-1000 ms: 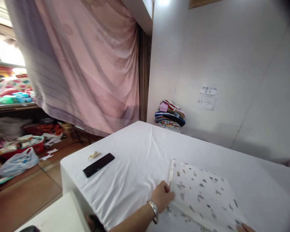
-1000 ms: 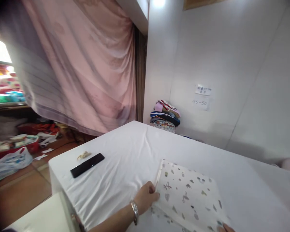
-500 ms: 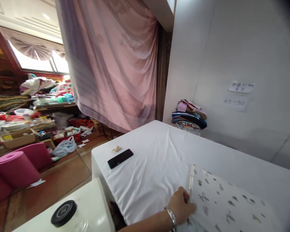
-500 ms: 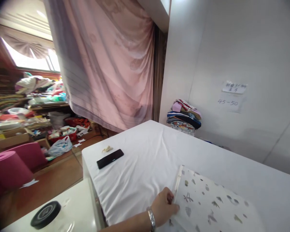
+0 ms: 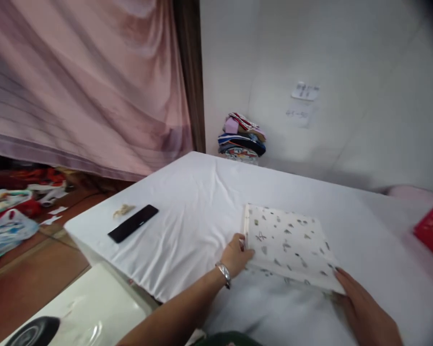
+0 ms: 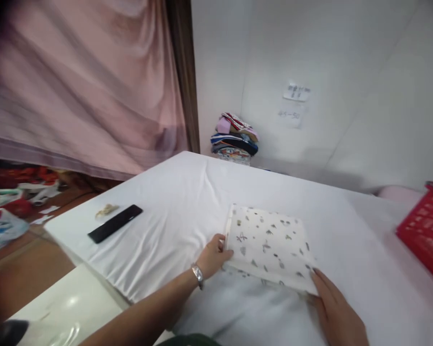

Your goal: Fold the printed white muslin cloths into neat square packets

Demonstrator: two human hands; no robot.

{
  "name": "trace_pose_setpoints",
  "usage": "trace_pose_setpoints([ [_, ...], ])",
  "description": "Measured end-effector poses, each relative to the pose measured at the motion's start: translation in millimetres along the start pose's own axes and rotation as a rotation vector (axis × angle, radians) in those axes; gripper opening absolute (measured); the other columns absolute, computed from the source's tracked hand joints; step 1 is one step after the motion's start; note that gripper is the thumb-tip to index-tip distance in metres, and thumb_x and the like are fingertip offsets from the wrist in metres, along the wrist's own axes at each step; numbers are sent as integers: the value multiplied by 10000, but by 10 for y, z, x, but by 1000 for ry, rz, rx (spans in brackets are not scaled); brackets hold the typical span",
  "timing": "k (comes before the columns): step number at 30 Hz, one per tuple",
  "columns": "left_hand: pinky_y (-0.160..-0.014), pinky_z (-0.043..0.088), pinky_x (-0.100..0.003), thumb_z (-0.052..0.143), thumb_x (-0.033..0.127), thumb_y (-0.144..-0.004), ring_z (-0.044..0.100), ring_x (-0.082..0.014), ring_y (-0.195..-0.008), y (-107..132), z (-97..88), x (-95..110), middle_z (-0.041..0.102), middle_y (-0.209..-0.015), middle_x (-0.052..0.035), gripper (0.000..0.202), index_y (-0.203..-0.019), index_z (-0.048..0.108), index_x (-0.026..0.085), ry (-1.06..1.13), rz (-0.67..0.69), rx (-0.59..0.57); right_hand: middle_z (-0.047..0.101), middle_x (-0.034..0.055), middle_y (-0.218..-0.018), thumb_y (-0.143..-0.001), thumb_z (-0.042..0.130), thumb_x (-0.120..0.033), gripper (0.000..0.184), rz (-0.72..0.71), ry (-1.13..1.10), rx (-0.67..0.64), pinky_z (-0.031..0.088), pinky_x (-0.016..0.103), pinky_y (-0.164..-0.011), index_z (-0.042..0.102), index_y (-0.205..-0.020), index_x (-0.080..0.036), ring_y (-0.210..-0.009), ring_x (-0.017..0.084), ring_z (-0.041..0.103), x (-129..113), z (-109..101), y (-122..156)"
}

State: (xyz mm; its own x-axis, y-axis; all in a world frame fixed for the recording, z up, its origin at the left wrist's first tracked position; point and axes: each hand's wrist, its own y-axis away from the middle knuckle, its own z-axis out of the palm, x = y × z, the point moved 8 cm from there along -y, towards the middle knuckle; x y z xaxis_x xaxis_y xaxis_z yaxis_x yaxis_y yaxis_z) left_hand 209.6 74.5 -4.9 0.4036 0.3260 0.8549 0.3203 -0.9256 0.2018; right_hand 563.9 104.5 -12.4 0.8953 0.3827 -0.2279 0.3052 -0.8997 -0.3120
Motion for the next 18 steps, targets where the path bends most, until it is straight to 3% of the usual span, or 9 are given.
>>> trace_pose_setpoints([
  [5,-525,343,-215,568,261,-680,495,-109,-582,-7,20,14,510,-638,44,310,-957,454,184,22,13,-25,421,-17,-1338,-835,321,-332,438,-37,106,-13,508,320,-791,431,-1256,-282,-1126,198,487,-135,-68,-43],
  [9,-533,353,-221,566,267,-679,504,-114,-595,4,4,20,508,-650,42,321,-967,451,186,18,11,-11,418,-14,-1340,-834,325,-315,431,-34,125,-25,510,329,-785,434,-1249,-282,-1124,199,486,-110,-40,-40],
  [14,-531,365,-225,565,281,-681,508,-119,-599,9,-6,22,509,-663,37,353,-996,441,181,6,9,-9,404,-12,-1347,-836,315,-329,428,19,112,-48,496,337,-806,432,-1245,-285,-1136,203,471,-78,-7,-36],
  [18,-528,375,-224,568,274,-680,514,-123,-612,-1,-1,5,517,-665,33,361,-1003,439,177,9,-1,-12,384,33,-1351,-831,300,-396,478,132,128,-23,487,362,-799,391,-1278,-254,-1167,232,430,-98,-101,-55],
])
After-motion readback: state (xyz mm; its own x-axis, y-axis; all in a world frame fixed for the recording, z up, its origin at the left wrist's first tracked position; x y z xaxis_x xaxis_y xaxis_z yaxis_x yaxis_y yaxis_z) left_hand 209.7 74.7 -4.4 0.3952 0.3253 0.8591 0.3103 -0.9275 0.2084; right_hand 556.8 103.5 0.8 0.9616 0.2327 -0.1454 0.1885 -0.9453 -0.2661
